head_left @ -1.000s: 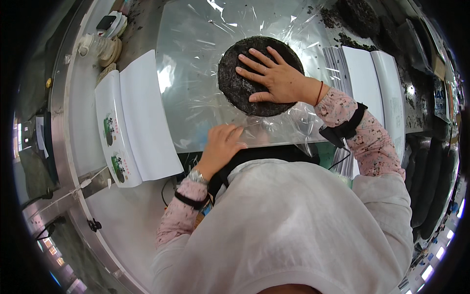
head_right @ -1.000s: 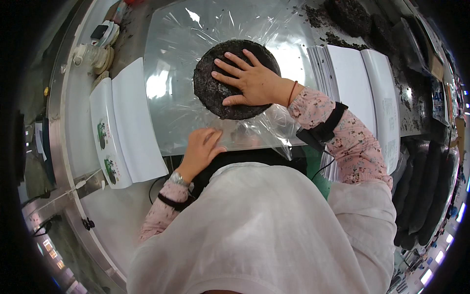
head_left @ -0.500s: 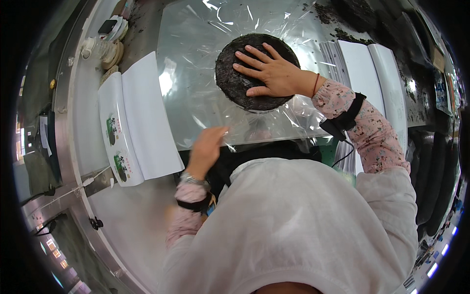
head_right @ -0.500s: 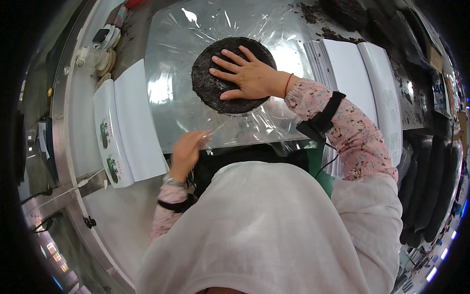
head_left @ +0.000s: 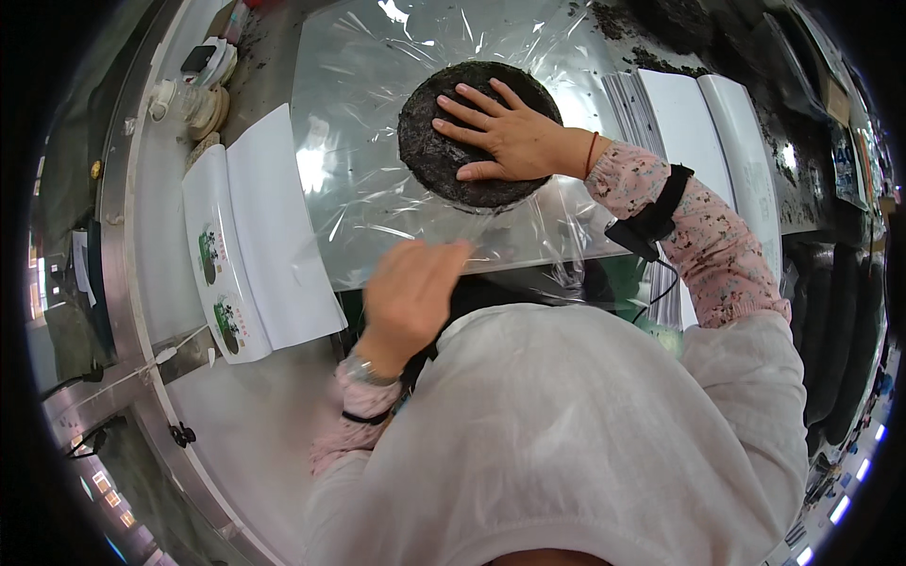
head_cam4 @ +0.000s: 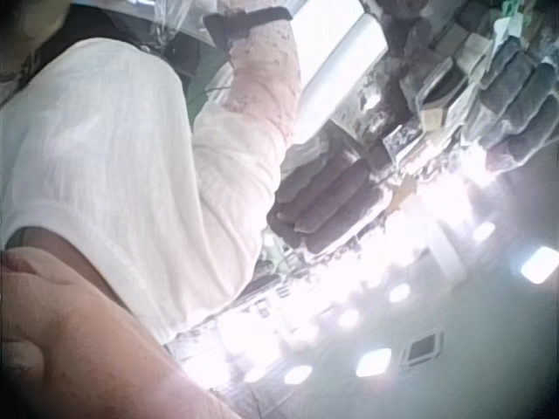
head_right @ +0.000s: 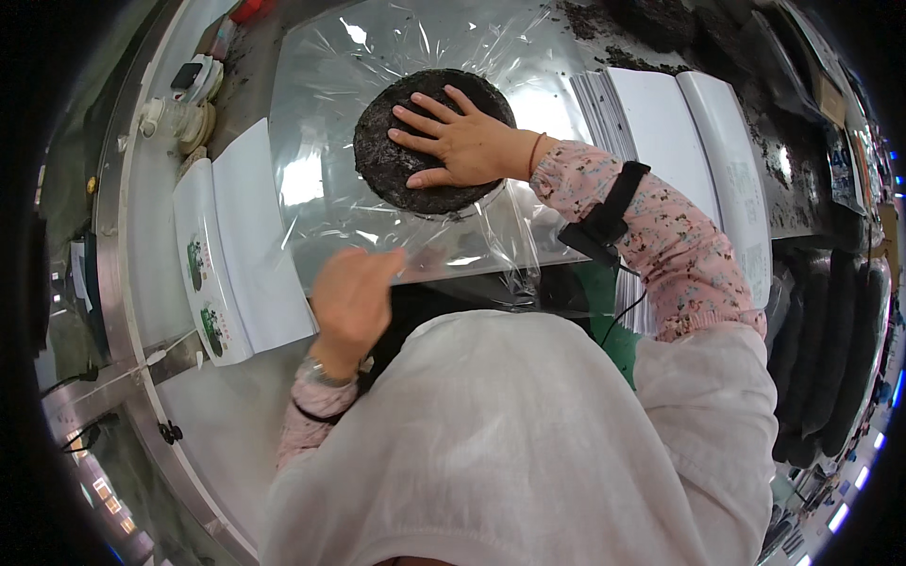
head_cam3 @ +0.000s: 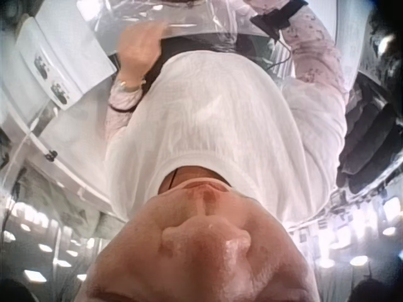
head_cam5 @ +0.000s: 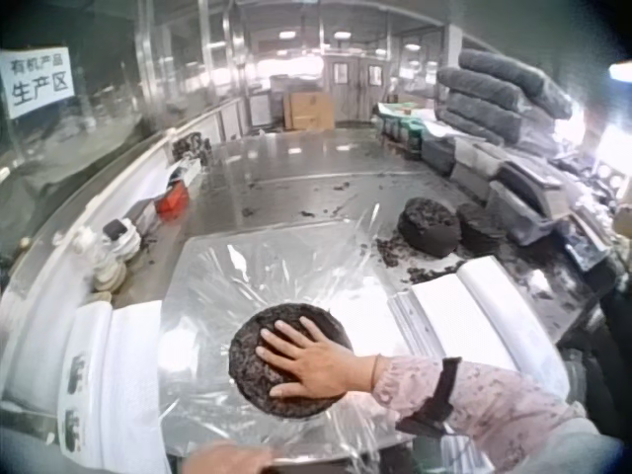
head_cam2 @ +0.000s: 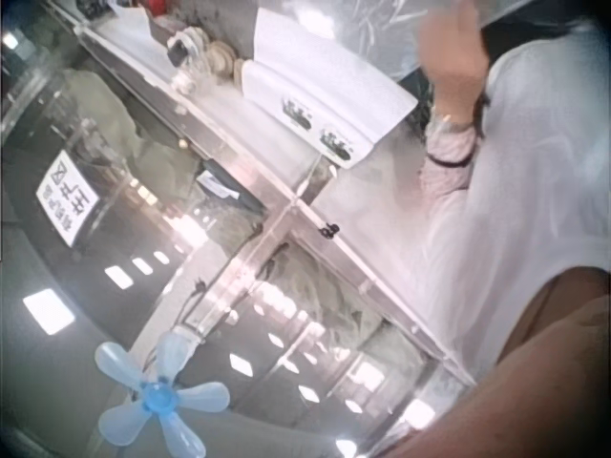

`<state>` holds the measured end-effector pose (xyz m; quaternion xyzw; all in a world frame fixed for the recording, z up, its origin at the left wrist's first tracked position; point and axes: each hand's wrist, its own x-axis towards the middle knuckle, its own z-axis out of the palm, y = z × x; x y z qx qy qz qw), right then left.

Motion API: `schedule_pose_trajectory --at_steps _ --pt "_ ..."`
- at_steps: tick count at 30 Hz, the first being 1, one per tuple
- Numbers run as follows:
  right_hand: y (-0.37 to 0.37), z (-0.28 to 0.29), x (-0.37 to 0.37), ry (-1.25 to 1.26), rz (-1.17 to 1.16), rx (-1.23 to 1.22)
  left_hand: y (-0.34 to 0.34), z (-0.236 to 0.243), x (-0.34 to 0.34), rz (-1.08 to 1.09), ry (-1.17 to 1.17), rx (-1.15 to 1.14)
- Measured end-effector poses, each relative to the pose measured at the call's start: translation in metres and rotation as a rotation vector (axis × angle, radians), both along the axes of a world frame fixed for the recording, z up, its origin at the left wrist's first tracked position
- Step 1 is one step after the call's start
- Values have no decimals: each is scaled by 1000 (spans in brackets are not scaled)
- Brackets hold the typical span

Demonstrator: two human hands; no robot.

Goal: The person places a dark, granular food substance into a round metal mold on a stainless steel table. They press the substance down by hand, cover it with plastic wrap, and then place a white paper label on top. The person repeats this process for multiple units, stacking the finished items to the side.

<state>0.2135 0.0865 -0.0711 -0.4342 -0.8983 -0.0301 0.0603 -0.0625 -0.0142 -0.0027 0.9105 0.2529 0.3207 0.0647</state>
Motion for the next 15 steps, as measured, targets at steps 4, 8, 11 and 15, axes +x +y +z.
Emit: schedule_pose_trajectory --at_steps 4,8,11,15 --pt "0 0 -1 -4 -1 -6 -20 27 22 -90 85 126" --pt "2 1 -1 14 11 22 -17 6 34 -252 222 -41" --pt "1 -3 -1 2 0 -9 -20 39 49 -137 40 104" --pt "1 -3 1 1 -14 10 -19 33 106 -386 16 167"
